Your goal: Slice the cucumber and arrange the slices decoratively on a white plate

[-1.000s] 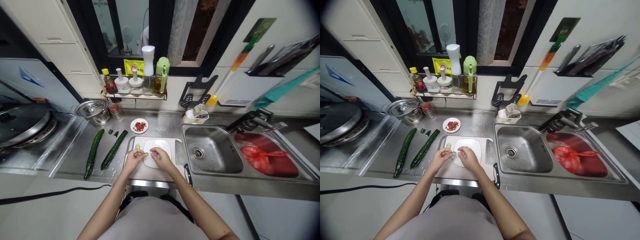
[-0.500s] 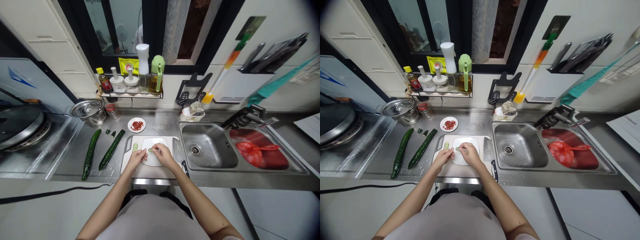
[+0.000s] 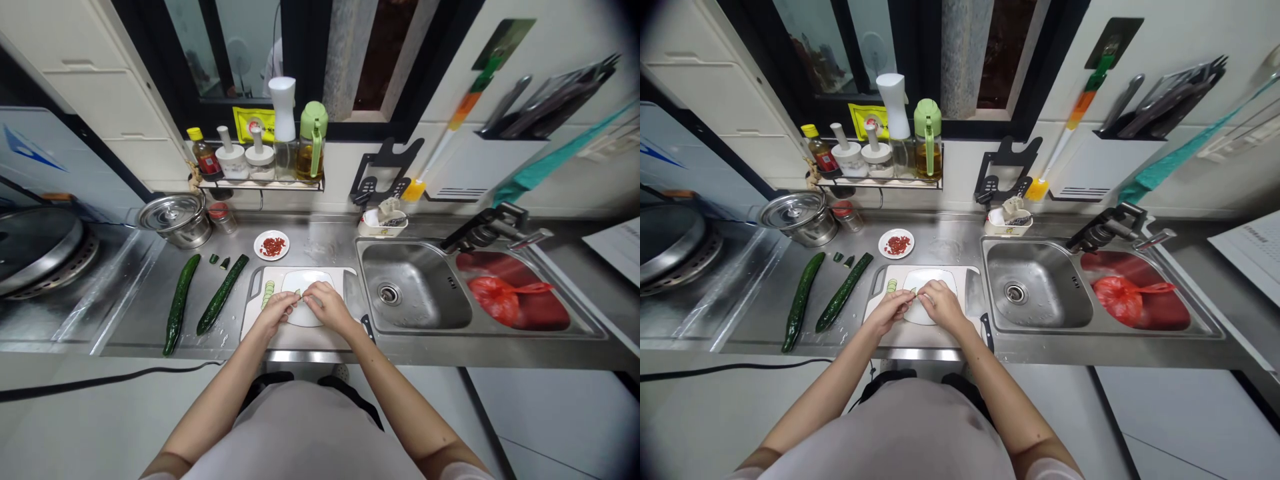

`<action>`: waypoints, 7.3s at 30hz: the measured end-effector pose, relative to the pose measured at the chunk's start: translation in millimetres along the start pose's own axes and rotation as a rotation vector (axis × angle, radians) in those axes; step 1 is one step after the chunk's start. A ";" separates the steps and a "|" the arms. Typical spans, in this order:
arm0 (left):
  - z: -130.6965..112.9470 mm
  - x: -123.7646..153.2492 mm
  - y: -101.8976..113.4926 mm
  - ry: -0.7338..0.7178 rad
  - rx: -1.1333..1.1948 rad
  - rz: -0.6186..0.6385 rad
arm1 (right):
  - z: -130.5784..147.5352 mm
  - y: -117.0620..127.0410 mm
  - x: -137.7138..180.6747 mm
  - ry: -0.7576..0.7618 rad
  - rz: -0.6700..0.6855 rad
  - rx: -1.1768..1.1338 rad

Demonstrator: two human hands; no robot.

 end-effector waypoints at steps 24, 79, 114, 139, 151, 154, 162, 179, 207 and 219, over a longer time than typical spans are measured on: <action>-7.9 -12.0 1.4 -0.333 -0.103 -0.098 | -42.4 -29.4 4.2 -0.332 -0.061 -0.380; -34.7 -106.9 -15.7 -0.383 -1.237 -0.476 | -145.6 -55.2 -19.3 -0.787 0.283 0.273; -35.2 -106.3 -15.2 -0.362 -1.202 -0.495 | -122.1 -76.6 -5.8 -0.515 0.456 0.514; -35.0 -105.9 -16.5 -0.371 -1.246 -0.497 | -116.0 -69.1 1.1 -0.499 0.490 0.557; -33.0 -109.5 -15.3 -0.378 -1.231 -0.488 | -113.4 -65.5 -5.4 -0.489 0.482 0.572; -33.6 -109.2 -15.8 -0.377 -1.233 -0.482 | -113.4 -66.1 -6.7 -0.488 0.481 0.568; -34.7 -106.6 -16.1 -0.385 -1.232 -0.489 | -114.0 -61.7 -6.5 -0.518 0.404 0.500; 1.5 -36.4 79.1 -0.416 -0.612 -0.792 | -114.7 -13.5 51.0 -0.581 -0.027 0.313; 48.8 -1.0 106.5 -0.289 -0.456 -0.776 | -86.2 -14.9 73.8 -0.525 -0.148 0.167; 3.8 -2.1 71.0 -0.357 0.052 -0.356 | -54.4 -12.0 32.6 -0.444 -0.218 -0.052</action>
Point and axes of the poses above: each hand's wrist, its own x-axis away from the middle knuckle, its own y-axis out of the back of the hand, z = x × y, the point moved 8 cm from there along -x, towards the middle knuckle, and after that the axes turned 11 degrees about y, right-handed, at the moved point
